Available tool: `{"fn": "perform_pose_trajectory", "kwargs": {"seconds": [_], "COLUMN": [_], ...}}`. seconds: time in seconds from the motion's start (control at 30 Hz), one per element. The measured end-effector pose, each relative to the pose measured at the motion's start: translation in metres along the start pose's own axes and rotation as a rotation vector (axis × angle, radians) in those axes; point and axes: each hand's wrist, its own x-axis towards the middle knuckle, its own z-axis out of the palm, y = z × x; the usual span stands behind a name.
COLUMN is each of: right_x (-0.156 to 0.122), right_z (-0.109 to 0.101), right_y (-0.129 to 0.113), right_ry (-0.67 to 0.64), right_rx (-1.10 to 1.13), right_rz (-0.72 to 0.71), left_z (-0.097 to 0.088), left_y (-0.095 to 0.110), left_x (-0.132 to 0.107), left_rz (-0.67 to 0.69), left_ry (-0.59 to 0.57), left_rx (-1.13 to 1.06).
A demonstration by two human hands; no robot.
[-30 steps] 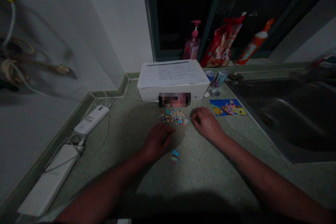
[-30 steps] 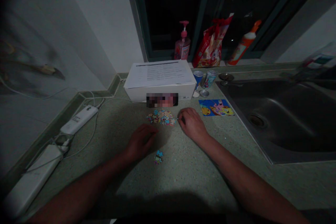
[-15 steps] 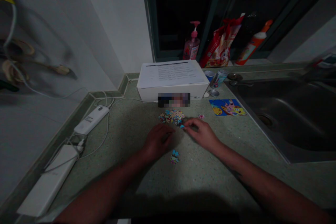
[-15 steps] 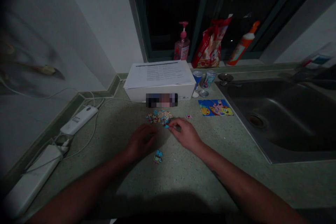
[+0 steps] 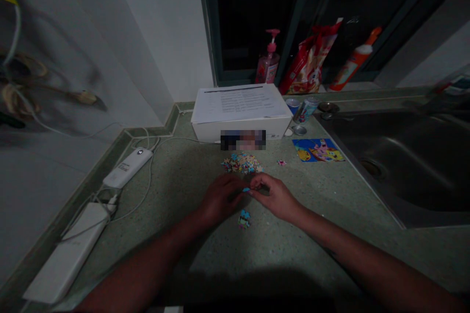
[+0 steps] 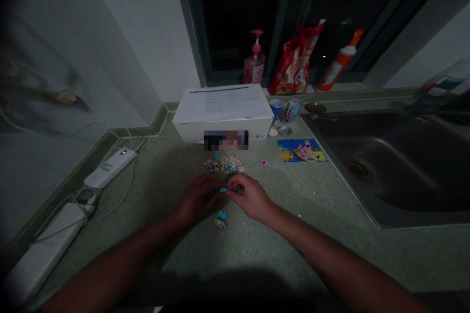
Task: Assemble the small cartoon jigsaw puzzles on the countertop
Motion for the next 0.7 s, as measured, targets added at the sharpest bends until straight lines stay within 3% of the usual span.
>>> {"fn": "perform_pose_trajectory", "kwargs": {"seconds": [0.27,0.5,0.7], "right_x": [0.000,0.000,-0.001], "right_z": [-0.002,-0.010,-0.011], "right_y": [-0.001,-0.011,-0.012], "right_ry": [-0.017,-0.016,-0.009], "right_rx": [-0.032,-0.332,-0.445], "right_rz": [-0.034,-0.304,-0.379], "left_z": [0.001,0.000,0.001], "left_y": [0.000,0.001,0.000], "left_x": [0.000,-0.001,-0.001], "left_rz": [-0.005,-0.084,-0.097], "left_ry": [-0.026,-0.032,-0.043], "left_rx": [0.005,0.021,-0.007]}}
